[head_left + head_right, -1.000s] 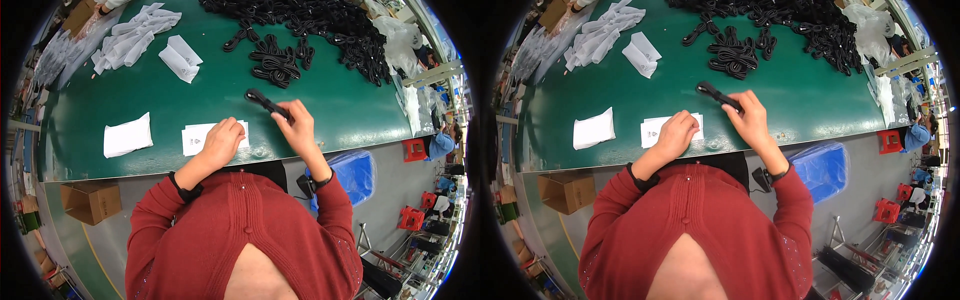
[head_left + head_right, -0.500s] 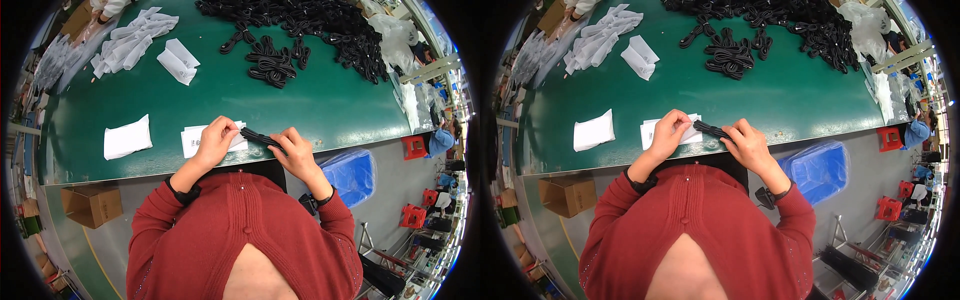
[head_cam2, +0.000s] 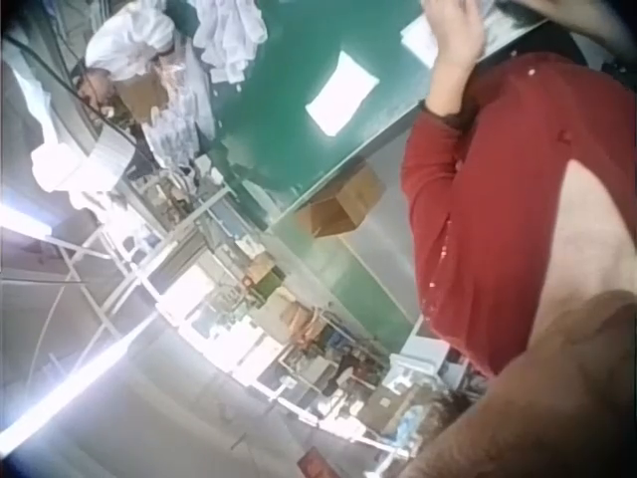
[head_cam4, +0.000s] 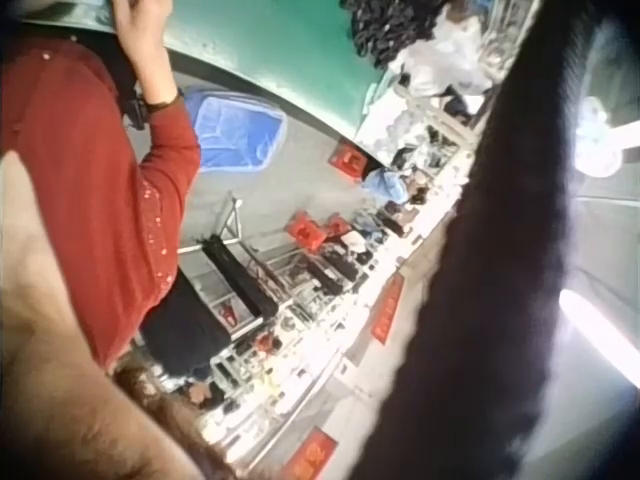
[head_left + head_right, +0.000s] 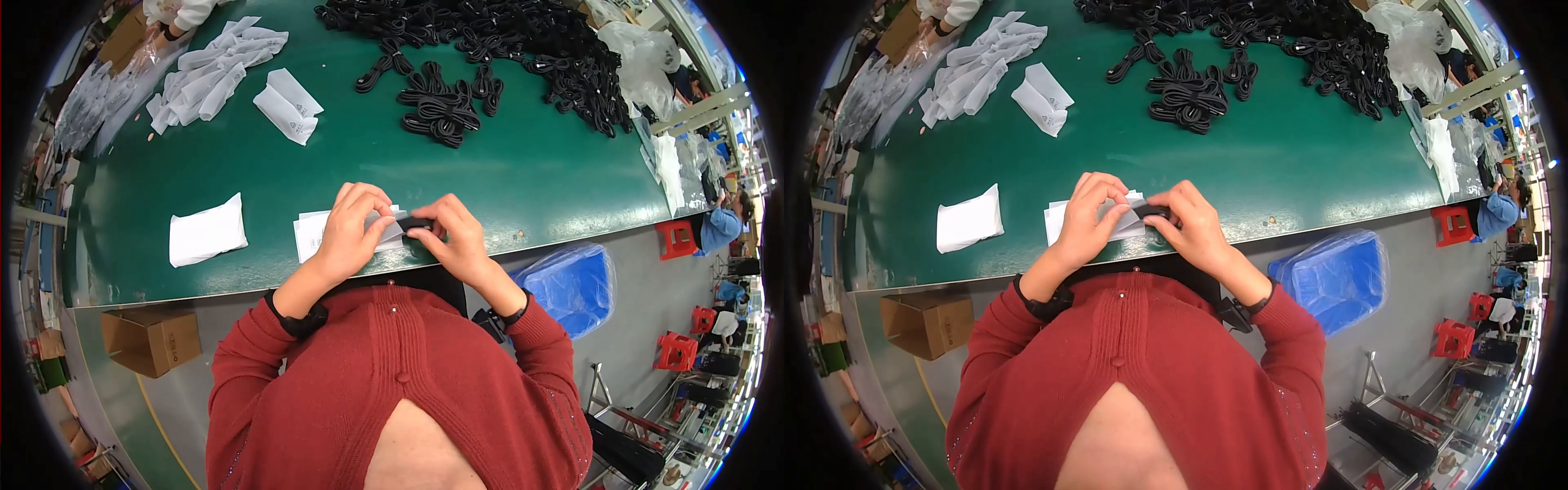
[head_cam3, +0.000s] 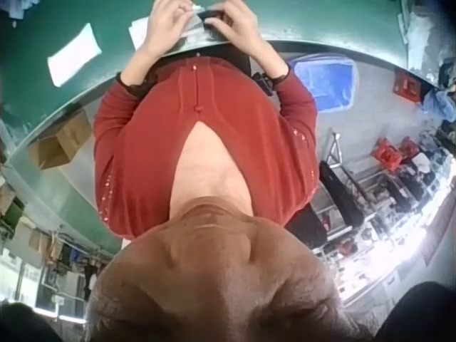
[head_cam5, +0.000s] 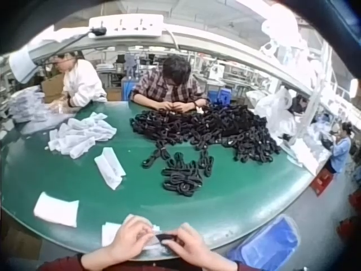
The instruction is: The person packages black cables by hand, picking up each cable and sliding it into a white plastic sleeve. After inserting the cable, the person folds the sleeve and places the packaged item onto a stack on the green workbench.
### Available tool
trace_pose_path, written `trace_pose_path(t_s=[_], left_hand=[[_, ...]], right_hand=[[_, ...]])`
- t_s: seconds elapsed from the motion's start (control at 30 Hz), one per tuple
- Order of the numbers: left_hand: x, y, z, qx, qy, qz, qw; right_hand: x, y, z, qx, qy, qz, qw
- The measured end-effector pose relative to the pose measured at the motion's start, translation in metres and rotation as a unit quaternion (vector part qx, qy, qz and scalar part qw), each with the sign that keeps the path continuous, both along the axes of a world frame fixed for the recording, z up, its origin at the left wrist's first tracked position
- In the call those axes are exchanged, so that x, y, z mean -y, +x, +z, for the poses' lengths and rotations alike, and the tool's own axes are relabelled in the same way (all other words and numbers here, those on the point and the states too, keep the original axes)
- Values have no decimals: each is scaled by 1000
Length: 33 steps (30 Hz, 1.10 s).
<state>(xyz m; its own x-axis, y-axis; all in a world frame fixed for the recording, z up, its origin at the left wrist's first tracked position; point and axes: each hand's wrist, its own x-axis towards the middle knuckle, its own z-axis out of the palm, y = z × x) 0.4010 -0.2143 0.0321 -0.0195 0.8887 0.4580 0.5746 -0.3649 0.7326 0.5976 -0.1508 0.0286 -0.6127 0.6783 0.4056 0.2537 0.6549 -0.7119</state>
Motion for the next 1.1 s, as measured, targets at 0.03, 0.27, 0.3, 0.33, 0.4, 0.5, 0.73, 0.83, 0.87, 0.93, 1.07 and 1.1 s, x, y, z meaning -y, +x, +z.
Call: trace_pose_path(t_s=[0.03, 0.27, 0.3, 0.33, 0.4, 0.5, 0.73, 0.83, 0.87, 0.93, 1.07, 1.1], left_hand=[[-1, -1, 1, 20, -10, 4, 1000], [-25, -80, 33, 431, -109, 1, 896], [-33, -101, 42, 417, -81, 45, 904], [-37, -112, 48, 402, -52, 89, 910], [-41, -104, 49, 279, 38, 154, 947], [-36, -74, 44, -19, 144, 207, 968], [2, -2, -28, -116, -14, -8, 993], [3, 5, -34, -150, -26, -3, 988], [4, 5, -35, -113, -49, 5, 992], [4, 5, -36, -40, -94, 19, 995], [5, 3, -22, 77, -179, 33, 980], [5, 3, -21, 76, -178, 33, 981]], right_hand=[[2, -7, 1, -7, -65, -36, 997], [-83, -33, 15, -82, 206, -132, 966], [-108, -30, 13, -36, 277, -205, 938], [-128, -26, 10, 9, 345, -277, 897], [-159, -12, -7, 99, 302, -270, 909], [-167, -6, -19, 181, 237, -255, 920], [-93, 0, -1, 18, -27, -201, 979], [-56, 12, 1, -15, -94, -150, 984], [-44, 15, 3, -5, -58, -121, 991], [-28, 23, 3, 4, -21, -93, 995], [-9, 35, -2, 15, 62, -57, 996], [-6, 36, -1, 25, 65, -52, 996]])
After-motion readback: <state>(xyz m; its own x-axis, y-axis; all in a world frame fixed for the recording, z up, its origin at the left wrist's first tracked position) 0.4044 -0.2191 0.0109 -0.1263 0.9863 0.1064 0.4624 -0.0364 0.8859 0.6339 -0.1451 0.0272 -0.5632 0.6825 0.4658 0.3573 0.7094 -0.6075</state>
